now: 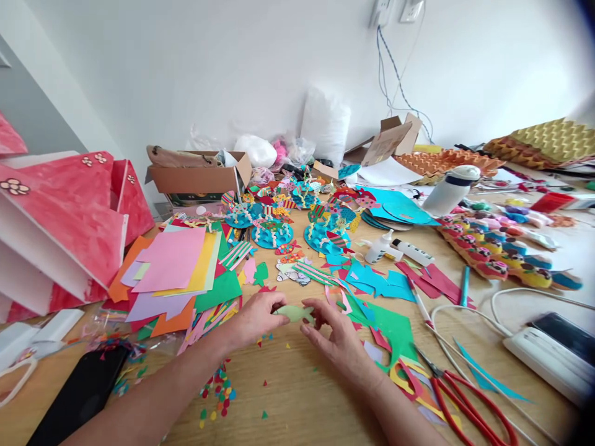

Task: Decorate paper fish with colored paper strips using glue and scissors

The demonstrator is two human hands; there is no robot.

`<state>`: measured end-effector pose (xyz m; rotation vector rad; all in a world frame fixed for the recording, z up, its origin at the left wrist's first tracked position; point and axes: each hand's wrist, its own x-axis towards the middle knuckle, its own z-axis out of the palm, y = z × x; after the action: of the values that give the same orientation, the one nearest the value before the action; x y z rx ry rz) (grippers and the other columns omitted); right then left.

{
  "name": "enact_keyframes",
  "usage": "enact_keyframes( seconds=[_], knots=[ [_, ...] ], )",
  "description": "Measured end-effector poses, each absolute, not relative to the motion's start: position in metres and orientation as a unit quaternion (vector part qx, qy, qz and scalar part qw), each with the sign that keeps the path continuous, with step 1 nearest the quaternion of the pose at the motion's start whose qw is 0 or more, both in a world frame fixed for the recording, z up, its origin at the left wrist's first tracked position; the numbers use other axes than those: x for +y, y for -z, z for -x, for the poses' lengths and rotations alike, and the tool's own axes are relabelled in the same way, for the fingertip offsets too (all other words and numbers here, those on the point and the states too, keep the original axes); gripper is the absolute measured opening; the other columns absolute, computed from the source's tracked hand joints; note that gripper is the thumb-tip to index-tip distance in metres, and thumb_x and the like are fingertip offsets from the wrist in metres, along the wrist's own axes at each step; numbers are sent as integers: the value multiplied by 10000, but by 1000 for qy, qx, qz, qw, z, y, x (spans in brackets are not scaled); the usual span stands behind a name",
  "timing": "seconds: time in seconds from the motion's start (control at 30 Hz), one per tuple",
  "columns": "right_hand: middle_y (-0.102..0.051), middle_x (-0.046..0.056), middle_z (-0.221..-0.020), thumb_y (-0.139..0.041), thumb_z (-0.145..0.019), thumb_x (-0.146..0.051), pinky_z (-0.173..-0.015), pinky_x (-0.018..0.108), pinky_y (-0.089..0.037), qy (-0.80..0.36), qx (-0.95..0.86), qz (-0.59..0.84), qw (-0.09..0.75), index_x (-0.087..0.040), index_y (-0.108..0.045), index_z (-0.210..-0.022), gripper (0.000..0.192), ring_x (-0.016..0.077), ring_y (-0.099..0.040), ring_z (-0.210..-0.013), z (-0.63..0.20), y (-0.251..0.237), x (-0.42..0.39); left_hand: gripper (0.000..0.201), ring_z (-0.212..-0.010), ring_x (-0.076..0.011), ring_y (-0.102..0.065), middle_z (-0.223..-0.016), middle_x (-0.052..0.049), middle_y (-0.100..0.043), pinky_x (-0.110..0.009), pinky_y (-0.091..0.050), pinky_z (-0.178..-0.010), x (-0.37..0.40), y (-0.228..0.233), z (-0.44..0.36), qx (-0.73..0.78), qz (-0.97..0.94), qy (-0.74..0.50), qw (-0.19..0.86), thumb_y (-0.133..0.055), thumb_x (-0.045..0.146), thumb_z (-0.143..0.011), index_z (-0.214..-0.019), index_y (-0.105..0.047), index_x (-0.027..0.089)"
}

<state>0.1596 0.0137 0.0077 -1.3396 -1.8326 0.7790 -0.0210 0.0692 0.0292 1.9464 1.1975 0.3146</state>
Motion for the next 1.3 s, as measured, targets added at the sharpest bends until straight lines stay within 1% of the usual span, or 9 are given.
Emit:
enact_keyframes(
  seconds=[0.1, 0.17, 0.33, 0.4, 0.63, 0.87, 1.0, 1.17, 1.3],
  knots=[
    [-529, -29, -617, -504, -762, -256, -533, 212, -376, -344, -675, 530, 380, -189, -558, -844, 119, 105, -480, -570, -159, -3, 18, 110, -564, -80, -383, -592, 66, -412, -182, -268, -496, 65, -23, 18, 461, -742, -139, 467, -500, 234, -645, -716, -498, 149],
    [-498, -37, -574, -492, -764, -265, -504, 206, -358, -349, -662, 535, 392, -181, -544, -787, 101, 99, -461, -536, -159, 2, 21, 119, -558, -79, -390, -598, 63, -425, -182, -282, -496, 62, -20, 18, 455, -720, -151, 502, -498, 236, -648, -729, -490, 148],
    [-494, -38, -614, -451, -775, -266, -533, 208, -376, -365, -659, 522, 399, -175, -503, -913, 174, 97, -475, -560, -160, 7, 23, 180, -556, -84, -428, -636, 45, -469, -182, -300, -482, 45, -17, 22, 473, -676, -187, 533, -440, 191, -671, -833, -506, 152],
    [-481, -45, -598, -448, -766, -249, -519, 202, -367, -375, -669, 512, 387, -175, -511, -893, 160, 93, -465, -548, -160, 6, 23, 205, -565, -85, -443, -641, 44, -480, -181, -306, -488, 35, -16, 23, 483, -673, -205, 521, -439, 161, -657, -851, -507, 155],
    [-498, -46, -584, -464, -728, -205, -495, 185, -314, -376, -721, 486, 319, -174, -568, -739, 110, 79, -426, -533, -164, -3, 22, 279, -575, -97, -472, -611, 47, -508, -188, -341, -533, 13, -18, 42, 542, -732, -187, 367, -473, 143, -676, -946, -535, 176],
    [-498, -43, -569, -440, -738, -214, -474, 181, -296, -351, -743, 500, 275, -166, -568, -711, 139, 79, -415, -525, -172, -6, 26, 232, -855, -161, -536, -895, -45, -607, -271, -404, -769, 27, -22, 63, 538, -818, -159, 131, -395, 111, -770, -891, -581, 178],
    [-503, -37, -564, -418, -749, -213, -468, 189, -285, -322, -748, 522, 253, -167, -561, -693, 160, 82, -415, -514, -172, -9, 26, 286, -992, -174, -497, -1029, -83, -578, -301, -384, -883, 45, -14, 53, 491, -853, -149, 93, -362, 62, -768, -942, -572, 148],
    [-537, -27, -550, -441, -718, -167, -474, 201, -280, -284, -772, 527, 212, -179, -586, -657, 158, 90, -440, -501, -173, -11, 24, 242, -971, -194, -510, -991, -98, -586, -334, -399, -883, 67, -5, 45, 508, -848, -139, 69, -390, 70, -762, -900, -577, 135],
    [-599, 9, -709, -474, -702, -147, -578, 217, -349, -253, -793, 517, 199, -189, -601, -675, 136, 121, -518, -648, -171, -13, 23, 230, -979, -193, -506, -988, -88, -591, -340, -390, -889, 67, -1, 39, 489, -858, -133, 78, -404, 92, -777, -923, -574, 145]
  ],
)
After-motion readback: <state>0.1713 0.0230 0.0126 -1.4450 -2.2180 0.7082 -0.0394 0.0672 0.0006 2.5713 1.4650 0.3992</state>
